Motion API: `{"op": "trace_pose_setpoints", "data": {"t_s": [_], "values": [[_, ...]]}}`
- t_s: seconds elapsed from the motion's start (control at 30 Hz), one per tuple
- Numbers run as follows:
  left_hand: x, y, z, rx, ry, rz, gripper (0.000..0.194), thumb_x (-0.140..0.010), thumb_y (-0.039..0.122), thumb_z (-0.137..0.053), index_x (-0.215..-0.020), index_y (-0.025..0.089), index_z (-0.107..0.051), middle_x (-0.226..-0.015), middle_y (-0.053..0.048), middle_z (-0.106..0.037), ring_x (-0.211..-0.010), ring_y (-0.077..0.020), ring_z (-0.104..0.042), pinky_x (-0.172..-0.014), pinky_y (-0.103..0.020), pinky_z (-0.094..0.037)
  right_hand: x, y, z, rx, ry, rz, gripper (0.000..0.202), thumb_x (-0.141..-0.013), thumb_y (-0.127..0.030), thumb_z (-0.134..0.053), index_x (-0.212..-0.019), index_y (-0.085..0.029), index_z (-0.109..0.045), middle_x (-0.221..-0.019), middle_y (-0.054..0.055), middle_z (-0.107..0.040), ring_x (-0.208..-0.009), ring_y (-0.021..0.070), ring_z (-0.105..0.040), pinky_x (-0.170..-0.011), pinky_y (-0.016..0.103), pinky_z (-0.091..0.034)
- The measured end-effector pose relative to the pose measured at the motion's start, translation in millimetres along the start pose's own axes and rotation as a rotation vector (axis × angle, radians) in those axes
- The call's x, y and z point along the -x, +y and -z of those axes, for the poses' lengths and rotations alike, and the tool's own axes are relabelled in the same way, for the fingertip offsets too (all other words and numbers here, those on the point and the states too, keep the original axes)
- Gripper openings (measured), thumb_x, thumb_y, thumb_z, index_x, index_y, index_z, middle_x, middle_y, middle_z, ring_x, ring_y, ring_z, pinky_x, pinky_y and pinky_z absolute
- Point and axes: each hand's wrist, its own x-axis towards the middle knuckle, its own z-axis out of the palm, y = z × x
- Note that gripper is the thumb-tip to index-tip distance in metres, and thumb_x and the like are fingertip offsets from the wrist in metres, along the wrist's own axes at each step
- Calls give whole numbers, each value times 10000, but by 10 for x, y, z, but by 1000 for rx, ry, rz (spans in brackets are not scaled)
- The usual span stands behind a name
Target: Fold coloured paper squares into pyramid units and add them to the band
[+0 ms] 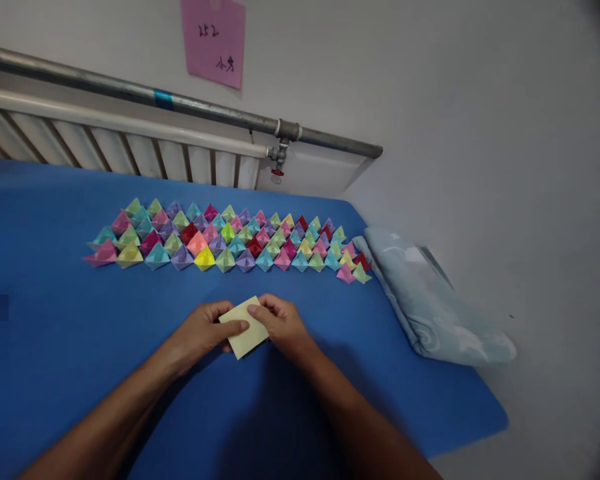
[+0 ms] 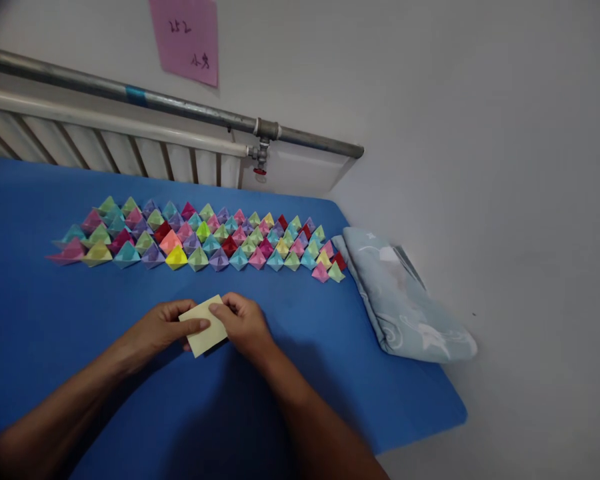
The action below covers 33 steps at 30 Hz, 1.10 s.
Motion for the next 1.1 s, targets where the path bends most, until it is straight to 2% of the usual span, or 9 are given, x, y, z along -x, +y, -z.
{"op": "trace_pose_setpoints", "data": {"t_s": [0.2,0.47,0.63,0.73,0.83,0.9,0.97,1.03,1.1], "values": [[10,1,31,-9,-81,61,328,-612,441,-801,-664,153,-654,-566,-14,-634,-475,-121,-552,-501,-249,-432,-18,10,9,19,79,38,255,-744,-451,-600,-701,-205,-545,-594,-49,-489,-549,97,-439,-529,225,-343],[-30,-3,72,-18,14,35,445,-621,592,-752,-652,162,-643,-537,-14,-607,-484,-131,-553,-481,-242,-432,-96,128,97,176,155,144,263,-842,-446,-529,-732,-208,-553,-624,-39,-492,-587,113,-449,-548,231,-352],[-60,-64,68,-387,194,-42,364,-760,494,-623,-562,203,-529,-455,53,-447,-411,-98,-398,-431,-235,-269,-161,180,100,688,221,396,186,-916,-300,-512,-778,-209,-597,-721,-2,-598,-699,136,-525,-690,255,-393],[-42,-62,60,-765,274,-96,306,-814,340,-579,-551,199,-509,-509,30,-502,-502,-121,-453,-505,-257,-264,-203,184,97,886,191,422,131,-933,-258,-527,-901,-206,-643,-783,19,-655,-753,159,-565,-745,276,-410],[-9,-80,77,-1034,316,-111,213,-839,309,-578,-655,201,-578,-604,-1,-589,-564,-162,-518,-541,-283,-293,-239,181,99,1026,140,411,141,-936,-241,-543,-995,-199,-664,-848,45,-694,-825,188,-597,-778,297,-419],[-6,-121,103,-1122,359,-236,146,-859,308,-569,-787,197,-632,-738,-37,-653,-648,-197,-575,-576,-301,-353,-264,177,109,1078,107,414,166,-936,-236,-549,-1043,-193,-669,-889,59,-709,-864,200,-608,-791,305,-420],[-31,-181,136,-1153,337,-481,148,-890,269,-530,-914,197,-657,-904,-69,-693,-806,-230,-622,-681,-330,-428,-293,173,132,1094,72,437,185,-942,-239,-550,-1076,-192,-668,-912,59,-715,-879,199,-611,-795,304,-418],[-78,-244,168,-1145,223,-705,209,-927,209,-460,-967,207,-665,-968,-63,-711,-896,-226,-632,-777,-349,-451,-322,174,168,1084,26,471,186,-945,-243,-554,-1086,-196,-666,-908,45,-717,-866,186,-609,-794,295,-414],[-121,-295,193,-1133,117,-801,262,-951,174,-413,-973,214,-671,-945,-43,-727,-875,-200,-641,-791,-343,-453,-344,182,212,1057,-27,510,177,-942,-240,-565,-1083,-195,-663,-896,30,-717,-841,171,-601,-790,286,-410]]}}
